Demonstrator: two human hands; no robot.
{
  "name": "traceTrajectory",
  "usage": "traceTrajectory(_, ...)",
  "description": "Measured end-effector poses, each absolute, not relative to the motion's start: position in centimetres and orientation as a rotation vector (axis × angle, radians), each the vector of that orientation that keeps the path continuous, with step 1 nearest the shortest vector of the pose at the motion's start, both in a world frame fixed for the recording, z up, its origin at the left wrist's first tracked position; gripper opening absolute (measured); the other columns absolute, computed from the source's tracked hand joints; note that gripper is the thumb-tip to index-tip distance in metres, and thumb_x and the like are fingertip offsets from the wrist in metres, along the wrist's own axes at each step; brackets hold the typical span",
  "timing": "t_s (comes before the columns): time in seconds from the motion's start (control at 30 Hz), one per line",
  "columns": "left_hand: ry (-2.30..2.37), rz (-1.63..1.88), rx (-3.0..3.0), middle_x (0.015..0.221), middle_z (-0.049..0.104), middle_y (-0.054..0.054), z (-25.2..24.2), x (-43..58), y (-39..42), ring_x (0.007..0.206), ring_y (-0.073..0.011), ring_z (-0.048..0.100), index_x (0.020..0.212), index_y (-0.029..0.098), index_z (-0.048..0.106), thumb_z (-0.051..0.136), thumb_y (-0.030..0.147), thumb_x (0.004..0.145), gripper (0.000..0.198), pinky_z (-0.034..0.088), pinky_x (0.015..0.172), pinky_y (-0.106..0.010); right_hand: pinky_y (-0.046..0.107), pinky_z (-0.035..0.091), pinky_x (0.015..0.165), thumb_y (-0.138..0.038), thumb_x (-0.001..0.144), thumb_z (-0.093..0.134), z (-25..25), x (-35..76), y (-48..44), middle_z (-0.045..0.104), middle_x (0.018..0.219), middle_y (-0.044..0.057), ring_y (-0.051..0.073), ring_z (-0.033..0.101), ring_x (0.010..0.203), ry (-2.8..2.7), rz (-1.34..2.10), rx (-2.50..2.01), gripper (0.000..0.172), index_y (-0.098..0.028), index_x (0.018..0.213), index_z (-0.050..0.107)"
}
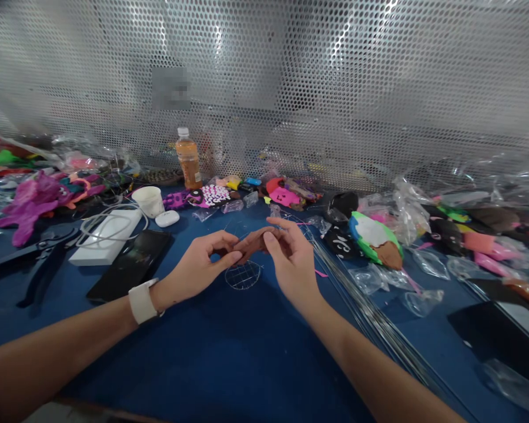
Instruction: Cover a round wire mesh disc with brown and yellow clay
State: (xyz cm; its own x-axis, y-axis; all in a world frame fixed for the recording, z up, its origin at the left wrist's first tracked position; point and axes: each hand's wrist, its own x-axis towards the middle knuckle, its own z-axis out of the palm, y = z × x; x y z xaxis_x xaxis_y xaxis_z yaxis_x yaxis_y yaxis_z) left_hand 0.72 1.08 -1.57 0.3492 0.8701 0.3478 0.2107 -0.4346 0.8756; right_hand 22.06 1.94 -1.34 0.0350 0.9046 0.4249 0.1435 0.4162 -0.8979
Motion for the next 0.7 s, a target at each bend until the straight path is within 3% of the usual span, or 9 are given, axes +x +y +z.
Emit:
traceTrajectory(0.13,0.996,1.090,1.858,0.103,0.077,-0.004,-1.4,0.8,0.8,0.090,-0.0168,0.071,0.114,0.020,0.073,0.062,0.037,0.105,0.022,0.054,0.079,-0.029,0.048,0.061,0.099,-0.037,0.105,0.061,-1.5,22.1,1.2,0.080,0.117,0.005,0.023,0.076,0.105,-1.665,0.610,-0.997,0.028,-0.030,0.130,0.071)
traceTrajectory(0.27,0.950,1.093,1.805,0.085,0.072,-0.003,-1.0,1.0,0.5,0.076,-0.0150,0.065,0.094,0.017,0.072,0.057,0.035,0.107,0.027,0.052,0.074,-0.029,0.052,0.056,0.111,-0.032,0.108,0.055,-1.3,21.9,0.4,0.075,0.136,0.003,0.026,0.070,0.127,-1.907,0.442,-0.921,0.033,-0.034,0.138,0.070)
traceTrajectory(0.37,0.847,1.143,1.740,0.083,0.067,-0.003,-0.8,1.3,0.3,0.076,-0.0143,0.061,0.090,0.016,0.067,0.053,0.031,0.108,0.028,0.052,0.075,-0.028,0.055,0.051,0.119,-0.026,0.109,0.049,-1.4,21.9,0.2,0.065,0.151,-0.001,0.026,0.061,0.140,-2.030,0.380,-0.827,0.044,-0.038,0.150,0.059)
traceTrajectory(0.47,0.762,1.168,1.698,0.085,0.063,-0.003,-0.5,1.5,0.1,0.079,-0.0141,0.059,0.091,0.017,0.064,0.048,0.030,0.110,0.028,0.053,0.079,-0.029,0.054,0.050,0.121,-0.024,0.109,0.048,-1.4,21.9,0.0,0.060,0.156,-0.004,0.026,0.059,0.143,-2.044,0.344,-0.861,0.051,-0.043,0.157,0.050)
traceTrajectory(0.63,0.762,1.160,1.668,0.086,0.064,-0.004,-0.4,1.5,0.0,0.082,-0.0151,0.061,0.087,0.017,0.062,0.041,0.032,0.112,0.036,0.055,0.083,-0.030,0.054,0.054,0.116,-0.026,0.105,0.062,-1.3,21.5,-0.2,0.069,0.146,-0.001,0.027,0.066,0.134,-1.951,0.396,-0.936,0.041,-0.042,0.143,0.065)
traceTrajectory(0.7,0.742,1.158,1.662,0.096,0.069,-0.006,-0.5,1.3,0.0,0.090,-0.0166,0.066,0.093,0.017,0.064,0.043,0.033,0.112,0.033,0.056,0.088,-0.031,0.053,0.056,0.113,-0.026,0.100,0.069,-1.4,21.3,-0.1,0.067,0.147,0.002,0.027,0.066,0.133,-1.883,0.441,-0.914,0.050,-0.040,0.147,0.060)
